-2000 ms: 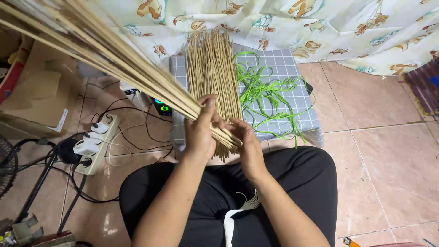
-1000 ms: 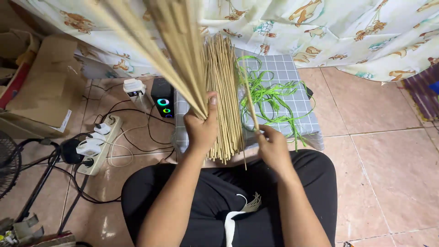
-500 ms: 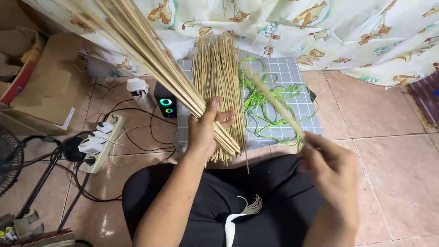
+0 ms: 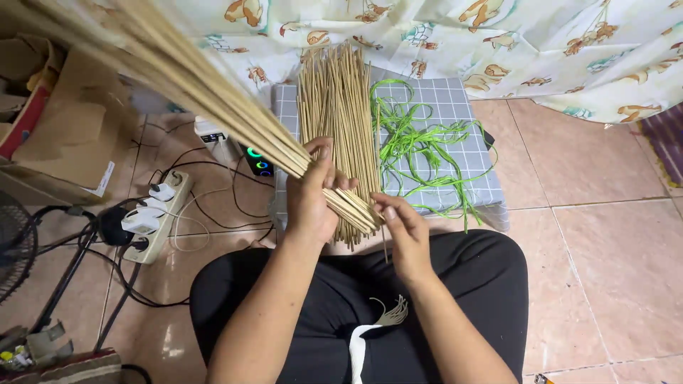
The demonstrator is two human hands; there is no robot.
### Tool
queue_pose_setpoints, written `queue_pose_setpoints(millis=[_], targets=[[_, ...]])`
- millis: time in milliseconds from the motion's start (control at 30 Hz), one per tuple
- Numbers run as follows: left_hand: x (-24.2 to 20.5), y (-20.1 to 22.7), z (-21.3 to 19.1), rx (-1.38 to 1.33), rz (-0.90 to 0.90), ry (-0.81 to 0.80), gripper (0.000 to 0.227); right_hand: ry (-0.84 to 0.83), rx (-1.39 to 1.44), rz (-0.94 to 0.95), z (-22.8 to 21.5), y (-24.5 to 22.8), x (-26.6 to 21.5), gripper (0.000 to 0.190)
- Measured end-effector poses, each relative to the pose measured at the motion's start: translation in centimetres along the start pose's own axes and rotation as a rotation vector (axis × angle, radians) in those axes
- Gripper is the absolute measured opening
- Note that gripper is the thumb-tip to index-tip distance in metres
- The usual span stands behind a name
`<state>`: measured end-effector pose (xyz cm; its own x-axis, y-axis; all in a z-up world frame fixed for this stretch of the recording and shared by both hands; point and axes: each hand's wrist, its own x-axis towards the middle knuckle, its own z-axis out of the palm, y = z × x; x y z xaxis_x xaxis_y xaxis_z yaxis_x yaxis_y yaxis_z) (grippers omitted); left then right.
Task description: Tying bundles of thin wooden sticks with green plastic twine to prepare them for broom making.
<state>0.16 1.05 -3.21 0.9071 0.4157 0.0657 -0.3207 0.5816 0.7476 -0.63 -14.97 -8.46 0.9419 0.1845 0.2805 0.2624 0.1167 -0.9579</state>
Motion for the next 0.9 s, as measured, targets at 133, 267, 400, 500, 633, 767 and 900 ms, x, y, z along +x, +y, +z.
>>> queue_pose_setpoints(millis=[133, 267, 400, 500, 633, 767, 900], targets=[[-0.7, -2.2, 0.0, 0.091, 0.040, 0.107, 0.035, 0.049, 0.149, -0.005, 1.6, -0.6, -0.1, 0.047], [-0.5, -2.2, 0.2, 0.074, 0.023, -0.011, 0.031, 0.008, 0.055, 0.048, -0.7, 0.6, 1.0, 0.066], [0.1, -0.6, -0.7, 0.224, 0.174, -0.004, 0.029, -0.020, -0.602, 0.328, -5.4, -0.5, 2.8, 0.030], [0.3, 0.6, -0.9, 0.453, 0.290, 0.042, 0.025, -0.350, -0.804, 0.570, -4.7, -3.0, 2.9, 0.050], [0.5, -0.7, -1.5, 0.532, 0.395, 0.075, 0.021, -0.372, -0.583, 0.637, -5.2, -0.2, 2.7, 0.051], [1.0, -1.3, -1.8, 0.636, 0.369, 0.069, 0.018, -0.314, -0.645, 0.594, -6.3, -2.6, 3.3, 0.059], [1.6, -1.8, -2.3, 0.609, 0.324, 0.081, 0.016, -0.269, -0.960, 0.486, -6.6, -7.1, 2.5, 0.050]])
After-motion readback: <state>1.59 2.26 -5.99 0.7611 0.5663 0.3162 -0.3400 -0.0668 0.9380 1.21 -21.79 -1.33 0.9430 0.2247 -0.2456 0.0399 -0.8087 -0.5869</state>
